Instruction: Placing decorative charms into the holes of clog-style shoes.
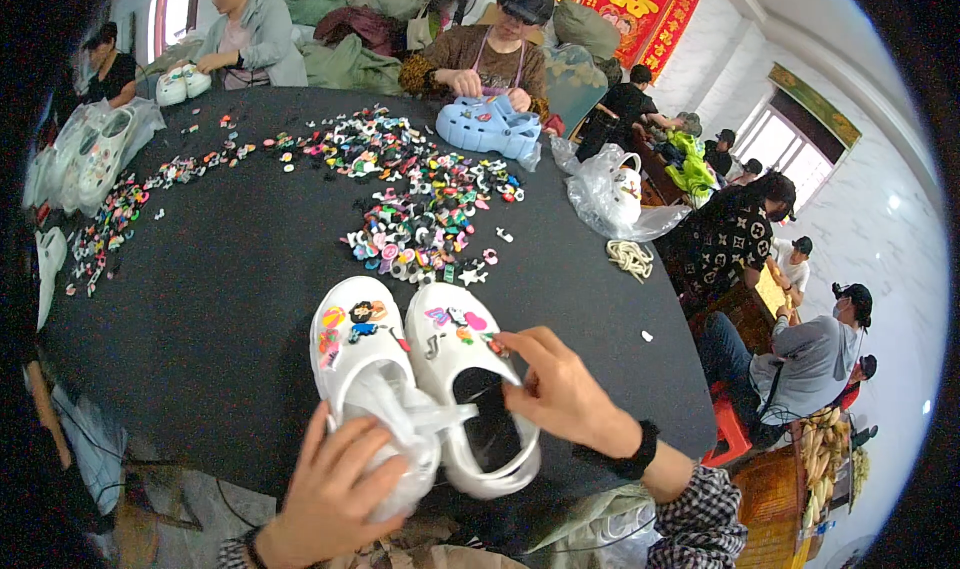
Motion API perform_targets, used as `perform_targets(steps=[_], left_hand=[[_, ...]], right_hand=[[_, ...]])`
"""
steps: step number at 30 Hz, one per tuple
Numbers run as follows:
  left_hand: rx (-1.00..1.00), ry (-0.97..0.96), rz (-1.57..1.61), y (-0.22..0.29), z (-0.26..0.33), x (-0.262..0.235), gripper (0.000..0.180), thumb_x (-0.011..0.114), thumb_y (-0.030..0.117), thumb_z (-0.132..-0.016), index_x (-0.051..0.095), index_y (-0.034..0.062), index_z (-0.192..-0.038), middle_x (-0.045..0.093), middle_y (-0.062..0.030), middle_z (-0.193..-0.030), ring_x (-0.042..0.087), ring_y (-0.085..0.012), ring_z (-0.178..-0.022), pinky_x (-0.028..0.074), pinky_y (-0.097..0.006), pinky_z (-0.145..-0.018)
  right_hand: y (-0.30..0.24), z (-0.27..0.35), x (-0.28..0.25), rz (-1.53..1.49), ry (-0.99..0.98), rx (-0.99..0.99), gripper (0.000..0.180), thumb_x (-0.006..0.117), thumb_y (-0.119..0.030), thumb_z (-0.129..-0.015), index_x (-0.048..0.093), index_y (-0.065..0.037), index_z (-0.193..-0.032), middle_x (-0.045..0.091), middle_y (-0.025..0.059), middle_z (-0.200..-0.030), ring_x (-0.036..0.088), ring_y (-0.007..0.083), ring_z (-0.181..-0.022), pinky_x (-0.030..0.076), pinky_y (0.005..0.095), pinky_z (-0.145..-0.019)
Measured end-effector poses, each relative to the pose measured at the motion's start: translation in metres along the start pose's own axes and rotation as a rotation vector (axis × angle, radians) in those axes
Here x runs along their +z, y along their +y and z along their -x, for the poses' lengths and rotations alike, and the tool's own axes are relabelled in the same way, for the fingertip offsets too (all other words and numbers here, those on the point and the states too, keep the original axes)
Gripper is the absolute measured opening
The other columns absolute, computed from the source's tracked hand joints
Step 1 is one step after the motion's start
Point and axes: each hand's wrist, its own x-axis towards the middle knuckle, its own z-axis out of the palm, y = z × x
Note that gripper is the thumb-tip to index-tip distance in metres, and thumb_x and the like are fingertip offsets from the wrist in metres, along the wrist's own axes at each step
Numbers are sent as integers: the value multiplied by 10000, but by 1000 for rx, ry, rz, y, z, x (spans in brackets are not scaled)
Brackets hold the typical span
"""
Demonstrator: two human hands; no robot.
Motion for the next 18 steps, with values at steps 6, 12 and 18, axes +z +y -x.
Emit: perform_targets(steps=[6, 12, 18], left_hand=[[-56, -140, -110, -54, 14, -62, 595, 866, 212, -634, 672, 175, -1195, 556, -115, -1374, 436, -422, -1383, 327, -624, -1149], [-194, -111, -284, -65, 3, -82, 546, 847, 185, -695, 660, 139, -1206, 520, -142, -1438, 397, -445, -1412, 330, -601, -1145], [-148, -195, -140, -55, -34, -137, 649, 844, 278, -742, 614, 15, -1289, 569, -173, -1393, 428, -458, -1397, 308, -606, -1155]], right_hand=[[-38, -13, 43, -239, 8, -9, 590, 721, -59, -850, 457, 30, -1370, 474, 185, -1229, 666, 234, -752, 578, 328, -696], [-32, -48, 67, -276, 138, -180, 578, 730, -100, -883, 437, 21, -1366, 449, 189, -1232, 675, 244, -764, 582, 360, -684], [-3, -88, 38, -334, 177, -263, 208, 600, -131, -998, 678, 32, -1100, 669, 178, -947, 649, 333, -790, 531, 409, -740]])
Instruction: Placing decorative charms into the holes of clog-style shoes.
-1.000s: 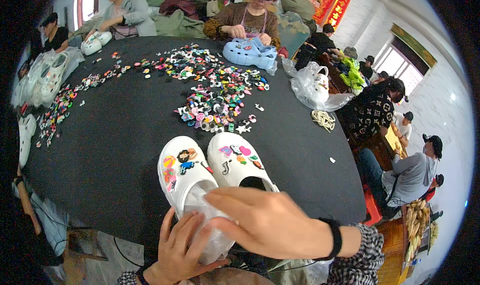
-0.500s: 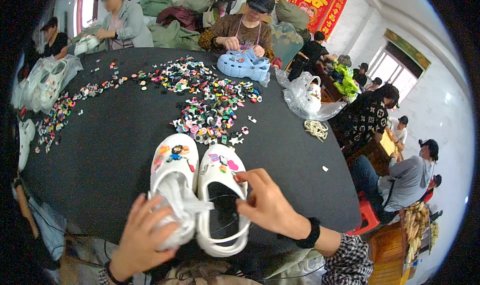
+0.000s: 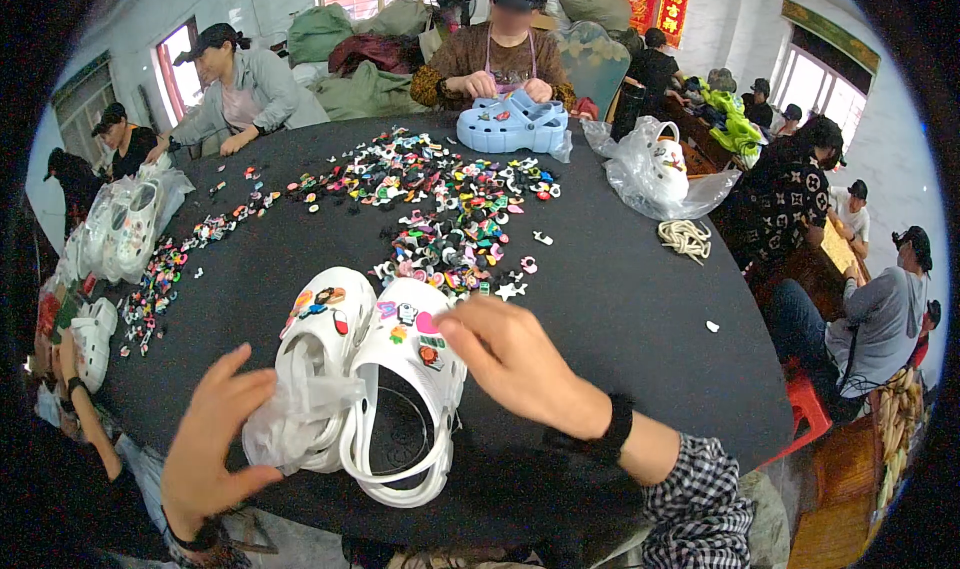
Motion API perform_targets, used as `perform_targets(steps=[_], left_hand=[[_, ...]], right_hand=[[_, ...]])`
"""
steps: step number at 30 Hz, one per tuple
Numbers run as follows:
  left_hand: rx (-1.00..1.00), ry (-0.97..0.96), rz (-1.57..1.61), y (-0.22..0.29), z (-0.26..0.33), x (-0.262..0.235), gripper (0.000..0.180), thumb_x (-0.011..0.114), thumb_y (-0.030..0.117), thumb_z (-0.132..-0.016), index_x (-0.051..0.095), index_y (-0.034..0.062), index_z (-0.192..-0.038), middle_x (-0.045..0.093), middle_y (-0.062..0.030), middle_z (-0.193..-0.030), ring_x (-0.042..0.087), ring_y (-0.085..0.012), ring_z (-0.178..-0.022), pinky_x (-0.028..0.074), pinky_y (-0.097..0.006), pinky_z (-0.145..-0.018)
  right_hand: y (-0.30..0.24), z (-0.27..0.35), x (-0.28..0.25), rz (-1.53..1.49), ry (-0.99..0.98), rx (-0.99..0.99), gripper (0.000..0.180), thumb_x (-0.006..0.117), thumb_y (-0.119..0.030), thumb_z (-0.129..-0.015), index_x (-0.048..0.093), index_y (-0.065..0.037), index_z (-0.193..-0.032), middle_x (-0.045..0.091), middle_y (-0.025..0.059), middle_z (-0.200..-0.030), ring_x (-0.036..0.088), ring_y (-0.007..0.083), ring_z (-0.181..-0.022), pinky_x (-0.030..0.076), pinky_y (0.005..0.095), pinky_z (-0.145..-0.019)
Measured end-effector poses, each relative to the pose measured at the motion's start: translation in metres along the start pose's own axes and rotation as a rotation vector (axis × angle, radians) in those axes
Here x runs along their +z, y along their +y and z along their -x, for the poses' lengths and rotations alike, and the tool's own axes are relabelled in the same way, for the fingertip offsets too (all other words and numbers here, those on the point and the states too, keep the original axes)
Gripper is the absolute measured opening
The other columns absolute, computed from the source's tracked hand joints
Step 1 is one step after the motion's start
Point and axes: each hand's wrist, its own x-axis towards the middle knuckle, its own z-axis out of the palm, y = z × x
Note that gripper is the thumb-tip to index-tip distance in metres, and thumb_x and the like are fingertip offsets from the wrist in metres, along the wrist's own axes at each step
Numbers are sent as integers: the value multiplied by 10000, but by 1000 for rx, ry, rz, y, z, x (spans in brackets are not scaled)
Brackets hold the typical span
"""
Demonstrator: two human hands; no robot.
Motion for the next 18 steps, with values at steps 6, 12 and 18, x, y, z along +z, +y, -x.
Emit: perform_targets(steps=[6, 12, 18], left_hand=[[247, -118, 105, -5, -80, -6, 585, 750, 261, -862, 567, 34, -1369, 587, -184, -1382, 489, -379, -1368, 411, -473, -1109], [281, -147, 108, -21, -83, 55, 639, 759, 186, -819, 534, 61, -1405, 538, -166, -1425, 511, -369, -1317, 414, -485, -1093], [262, -68, 179, -25, -84, 68, 613, 765, 169, -790, 572, 82, -1365, 559, -127, -1407, 531, -346, -1290, 423, -476, -1060]], right_hand=[[28, -34, 40, 295, 127, -257, 307, 613, -69, -931, 636, 3, -1228, 597, 176, -1248, 566, 382, -1103, 462, 458, -981], [33, -30, 52, 179, 137, -300, 258, 646, -37, -878, 639, -6, -1133, 624, 159, -1191, 578, 350, -1032, 480, 443, -937], [33, -34, 51, 89, 147, -241, 182, 666, 24, -835, 586, -15, -994, 585, 159, -1015, 566, 376, -982, 473, 442, -863]])
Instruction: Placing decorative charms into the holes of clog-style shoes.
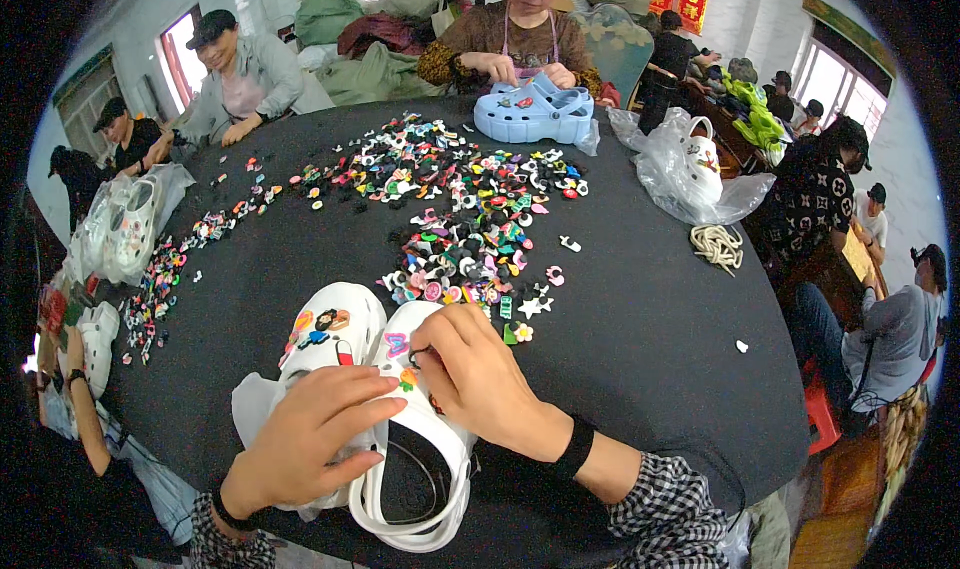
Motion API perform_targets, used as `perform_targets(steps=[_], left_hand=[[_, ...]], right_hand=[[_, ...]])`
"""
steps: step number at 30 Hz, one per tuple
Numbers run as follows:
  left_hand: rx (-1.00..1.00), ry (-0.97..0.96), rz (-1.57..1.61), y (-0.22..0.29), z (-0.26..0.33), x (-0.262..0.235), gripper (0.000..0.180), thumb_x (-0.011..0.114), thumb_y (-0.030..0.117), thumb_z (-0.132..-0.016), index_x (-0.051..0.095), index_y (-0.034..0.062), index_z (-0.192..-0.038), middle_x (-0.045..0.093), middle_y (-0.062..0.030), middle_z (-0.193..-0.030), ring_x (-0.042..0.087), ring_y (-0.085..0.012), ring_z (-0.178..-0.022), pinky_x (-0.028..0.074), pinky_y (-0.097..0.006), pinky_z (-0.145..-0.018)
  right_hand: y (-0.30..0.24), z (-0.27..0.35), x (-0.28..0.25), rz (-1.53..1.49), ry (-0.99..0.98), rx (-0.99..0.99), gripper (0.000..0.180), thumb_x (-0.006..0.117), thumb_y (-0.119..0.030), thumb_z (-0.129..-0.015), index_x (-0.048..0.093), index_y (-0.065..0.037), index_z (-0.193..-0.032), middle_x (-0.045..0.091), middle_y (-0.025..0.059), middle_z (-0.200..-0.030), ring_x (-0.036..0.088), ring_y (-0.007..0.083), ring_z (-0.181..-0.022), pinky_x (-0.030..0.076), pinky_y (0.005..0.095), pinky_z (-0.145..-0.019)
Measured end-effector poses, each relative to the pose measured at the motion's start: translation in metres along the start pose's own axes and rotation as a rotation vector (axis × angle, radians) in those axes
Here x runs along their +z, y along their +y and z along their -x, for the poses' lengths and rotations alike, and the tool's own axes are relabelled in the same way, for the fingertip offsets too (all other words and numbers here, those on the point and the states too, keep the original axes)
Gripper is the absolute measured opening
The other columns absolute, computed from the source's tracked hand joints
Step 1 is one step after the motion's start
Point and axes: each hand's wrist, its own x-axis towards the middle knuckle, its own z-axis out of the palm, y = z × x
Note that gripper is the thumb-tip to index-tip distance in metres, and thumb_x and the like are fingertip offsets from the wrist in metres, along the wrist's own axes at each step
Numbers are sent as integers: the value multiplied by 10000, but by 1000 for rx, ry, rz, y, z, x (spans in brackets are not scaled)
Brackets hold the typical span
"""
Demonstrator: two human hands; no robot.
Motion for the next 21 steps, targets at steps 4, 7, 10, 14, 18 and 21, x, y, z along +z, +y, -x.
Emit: perform_targets(steps=[4, 7, 10, 14, 18, 21], left_hand=[[-28, 50, -29, 1, 0, 4, 573, 770, 169, -786, 601, 89, -1328, 579, -114, -1374, 545, -332, -1268, 431, -476, -1044], [-46, 57, -42, 1, 3, 4, 542, 771, 170, -788, 624, 91, -1304, 590, -111, -1350, 560, -327, -1243, 446, -473, -1021], [-19, 92, -26, -2, -1, 8, 525, 768, 162, -791, 640, 95, -1296, 599, -107, -1335, 571, -326, -1223, 459, -471, -1001], [-23, 112, -40, 0, 3, 8, 535, 766, 151, -793, 638, 98, -1310, 607, -107, -1333, 574, -327, -1217, 465, -468, -996], [-14, 139, -52, 5, 4, 8, 541, 775, 143, -789, 636, 91, -1310, 615, -100, -1339, 580, -322, -1210, 469, -460, -999], [-19, 157, -56, 4, 7, 12, 513, 782, 144, -787, 643, 79, -1277, 627, -93, -1333, 584, -315, -1204, 473, -457, -998]], right_hand=[[-4, 12, 3, -48, -8, 33, 216, 688, 48, -836, 578, -9, -1013, 589, 148, -1007, 595, 359, -912, 507, 420, -782], [-27, 20, 5, -1, 160, -155, 229, 708, 44, -841, 565, -6, -1012, 591, 152, -965, 635, 327, -811, 535, 406, -699], [-8, 11, -8, -106, 164, 150, 194, 679, 44, -876, 562, -4, -1023, 589, 153, -965, 639, 296, -820, 530, 384, -704], [16, -19, -21, 112, 78, 212, 188, 603, 38, -921, 581, 4, -1105, 610, 160, -1078, 648, 322, -917, 531, 386, -748], [15, -42, -19, 397, 40, -177, 252, 626, 2, -912, 618, -11, -1164, 626, 148, -1179, 622, 344, -1040, 508, 433, -873], [7, -40, 3, -40, -63, -84, 232, 653, -34, -900, 674, -40, -1131, 652, 111, -1187, 597, 322, -1096, 458, 449, -979]])
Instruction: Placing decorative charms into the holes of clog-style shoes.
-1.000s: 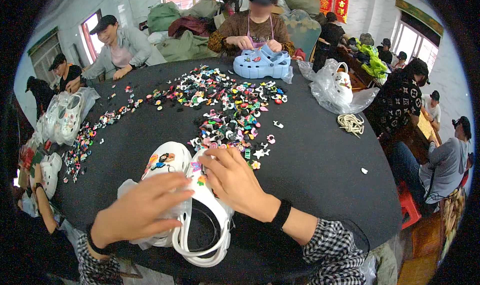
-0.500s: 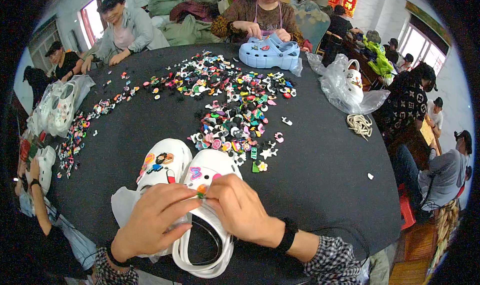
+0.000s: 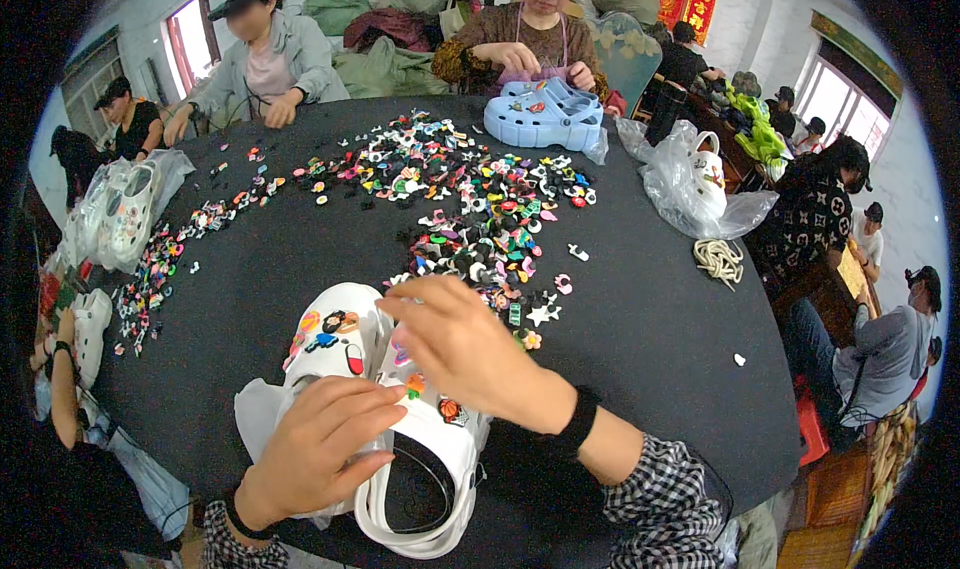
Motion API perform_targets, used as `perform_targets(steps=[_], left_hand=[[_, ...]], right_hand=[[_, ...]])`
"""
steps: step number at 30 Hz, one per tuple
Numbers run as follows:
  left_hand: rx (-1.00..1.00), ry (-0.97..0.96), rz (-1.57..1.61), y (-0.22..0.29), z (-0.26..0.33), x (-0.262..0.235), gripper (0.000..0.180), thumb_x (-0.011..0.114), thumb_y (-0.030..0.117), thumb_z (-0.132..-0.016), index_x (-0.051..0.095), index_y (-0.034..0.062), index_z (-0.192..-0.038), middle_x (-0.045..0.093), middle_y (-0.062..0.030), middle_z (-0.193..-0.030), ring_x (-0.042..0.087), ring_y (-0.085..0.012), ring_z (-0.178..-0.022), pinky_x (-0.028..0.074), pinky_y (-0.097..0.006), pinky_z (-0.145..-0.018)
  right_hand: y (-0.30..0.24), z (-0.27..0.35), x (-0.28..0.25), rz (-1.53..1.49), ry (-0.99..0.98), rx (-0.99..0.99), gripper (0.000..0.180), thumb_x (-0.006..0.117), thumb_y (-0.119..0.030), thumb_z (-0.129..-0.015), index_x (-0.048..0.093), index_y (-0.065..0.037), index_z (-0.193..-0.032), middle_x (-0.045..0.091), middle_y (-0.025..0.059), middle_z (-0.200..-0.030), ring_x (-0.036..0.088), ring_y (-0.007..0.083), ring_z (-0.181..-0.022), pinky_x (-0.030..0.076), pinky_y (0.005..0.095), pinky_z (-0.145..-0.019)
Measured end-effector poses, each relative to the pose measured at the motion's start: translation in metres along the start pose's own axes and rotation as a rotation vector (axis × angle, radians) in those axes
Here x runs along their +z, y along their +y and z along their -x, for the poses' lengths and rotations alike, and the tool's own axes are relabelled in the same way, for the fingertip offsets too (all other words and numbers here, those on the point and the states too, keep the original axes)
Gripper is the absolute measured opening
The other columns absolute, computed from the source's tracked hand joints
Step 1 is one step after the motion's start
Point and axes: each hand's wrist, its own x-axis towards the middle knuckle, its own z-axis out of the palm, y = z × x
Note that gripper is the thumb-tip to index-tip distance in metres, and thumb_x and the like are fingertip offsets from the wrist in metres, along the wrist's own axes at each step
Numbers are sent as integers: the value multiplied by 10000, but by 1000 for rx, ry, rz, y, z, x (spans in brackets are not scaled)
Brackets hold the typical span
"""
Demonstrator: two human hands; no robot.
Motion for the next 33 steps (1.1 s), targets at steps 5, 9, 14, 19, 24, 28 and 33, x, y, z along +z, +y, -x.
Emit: perform_targets(steps=[5, 9, 14, 19, 24, 28, 33], left_hand=[[-3, -2, -22, -2, 0, -1, 475, 791, 142, -781, 648, 73, -1228, 643, -87, -1321, 589, -300, -1191, 482, -452, -985], [-20, -5, 18, -3, -1, -2, 485, 793, 131, -770, 651, 77, -1230, 647, -83, -1317, 599, -294, -1169, 489, -449, -972], [-24, 10, 50, -4, -2, 0, 483, 791, 107, -753, 661, 76, -1217, 668, -72, -1281, 616, -291, -1142, 495, -448, -960], [-45, 8, 47, -7, 1, 0, 501, 789, 80, -698, 674, 74, -1185, 668, -95, -1284, 618, -295, -1150, 497, -448, -953], [2, 109, -88, 0, 4, -2, 555, 788, 68, -661, 709, 91, -1210, 645, -70, -1121, 621, -276, -1012, 501, -451, -888], [74, 115, -214, -2, 4, -1, 580, 784, 65, -644, 743, 114, -1221, 568, -38, -996, 599, -243, -867, 510, -418, -780], [90, 144, -184, 2, 6, 5, 448, 704, 115, -759, 723, 80, -1206, 604, -14, -1077, 622, -170, -914, 544, -295, -786]], right_hand=[[3, 7, 17, 100, -2, -102, 101, 733, -90, -852, 718, -69, -949, 699, 61, -993, 612, 275, -1028, 486, 421, -895], [-4, 14, 17, 88, 72, -62, 117, 751, -73, -825, 695, -55, -926, 692, 62, -974, 614, 277, -953, 498, 405, -830], [3, 17, 12, -11, 23, -27, 144, 727, -27, -804, 672, -40, -936, 672, 82, -976, 609, 288, -918, 499, 397, -811], [-7, 28, 5, 11, 125, -102, 146, 678, 41, -802, 649, -7, -937, 641, 109, -945, 607, 311, -910, 502, 393, -805], [4, 18, -3, 32, 230, 110, 134, 601, 66, -886, 614, 17, -1010, 615, 162, -1002, 614, 336, -881, 506, 404, -781], [12, -1, -15, 236, 154, 143, 184, 616, 42, -888, 643, 6, -1066, 629, 162, -1083, 614, 339, -918, 489, 441, -863], [-12, -13, -13, -130, -257, 77, 133, 664, -74, -920, 741, -44, -1025, 687, 104, -1081, 589, 290, -1080, 452, 429, -988]])
